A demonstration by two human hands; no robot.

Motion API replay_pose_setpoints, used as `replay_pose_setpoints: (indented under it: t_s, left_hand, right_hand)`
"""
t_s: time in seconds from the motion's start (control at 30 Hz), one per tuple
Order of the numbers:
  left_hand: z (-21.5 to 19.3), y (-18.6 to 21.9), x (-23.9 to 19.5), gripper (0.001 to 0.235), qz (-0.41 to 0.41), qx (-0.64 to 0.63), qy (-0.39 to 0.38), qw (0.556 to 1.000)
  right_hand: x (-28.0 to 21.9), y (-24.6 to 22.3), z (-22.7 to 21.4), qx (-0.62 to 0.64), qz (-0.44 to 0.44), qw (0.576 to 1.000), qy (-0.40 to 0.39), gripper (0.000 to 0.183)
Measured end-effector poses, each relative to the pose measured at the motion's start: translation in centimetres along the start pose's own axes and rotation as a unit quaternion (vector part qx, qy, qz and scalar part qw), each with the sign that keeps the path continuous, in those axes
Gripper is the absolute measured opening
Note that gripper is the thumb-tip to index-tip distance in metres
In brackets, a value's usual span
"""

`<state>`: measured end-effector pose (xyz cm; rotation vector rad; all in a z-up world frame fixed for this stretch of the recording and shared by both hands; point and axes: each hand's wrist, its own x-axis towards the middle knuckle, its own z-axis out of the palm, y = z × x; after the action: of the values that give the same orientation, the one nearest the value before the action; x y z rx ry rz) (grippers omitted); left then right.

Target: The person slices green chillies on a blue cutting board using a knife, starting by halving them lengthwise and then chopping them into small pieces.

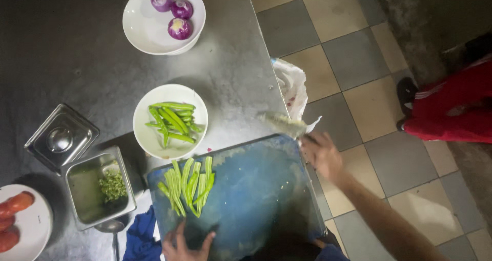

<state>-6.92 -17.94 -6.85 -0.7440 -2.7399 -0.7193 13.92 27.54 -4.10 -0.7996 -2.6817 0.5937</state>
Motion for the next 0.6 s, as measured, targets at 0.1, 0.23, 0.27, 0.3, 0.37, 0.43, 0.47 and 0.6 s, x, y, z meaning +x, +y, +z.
replay_pose_setpoints:
  t_s: [0.1,0.23,0.27,0.3,0.37,0.43,0.47,0.6]
  left_hand:
    - [1.0,-3.9,-2.1,0.106,-0.099,0.043,-0.01,0.994]
    - [-0.6,-6.0,-2.5,0.068,-0.174,0.009,-0.018,0.985]
    - [-1.2,-5.9,-2.1,0.068,-0.183,0.015,-0.011,0.983]
    - [-1.8,-5.0,-1.2,0.047,-0.105,0.0,-0.021,0.994]
    - [-3.4,-2.1,1.4,0.028,-0.032,-0.01,-0.028,0.999]
    - [-4.3,1.0,4.6,0.02,-0.118,-0.091,-0.076,0.986]
    - [-4.8,2.4,6.0,0.02,-0.121,-0.091,-0.072,0.986]
    - [-5.9,6.9,12.1,0.018,-0.027,-0.191,-0.048,0.98]
  right_hand:
    - [4.6,2.9,0.5,-0.058,0.017,0.998,0.026,0.034]
    - [9.4,6.2,2.5,0.104,0.166,0.977,0.084,0.022]
    - [10.5,7.2,3.3,0.178,0.247,0.95,0.075,0.024]
    - [11.9,8.2,4.4,0.184,0.238,0.952,0.067,0.024]
    - [14.0,9.4,7.6,0.599,0.435,0.666,0.092,0.024]
    - [15.2,10.2,10.9,0.688,0.458,0.552,0.112,0.019]
    - [15.4,10.3,12.0,0.756,0.48,0.423,0.136,0.016]
    - [14.1,8.7,13.0,0.775,0.503,0.37,0.1,0.015]
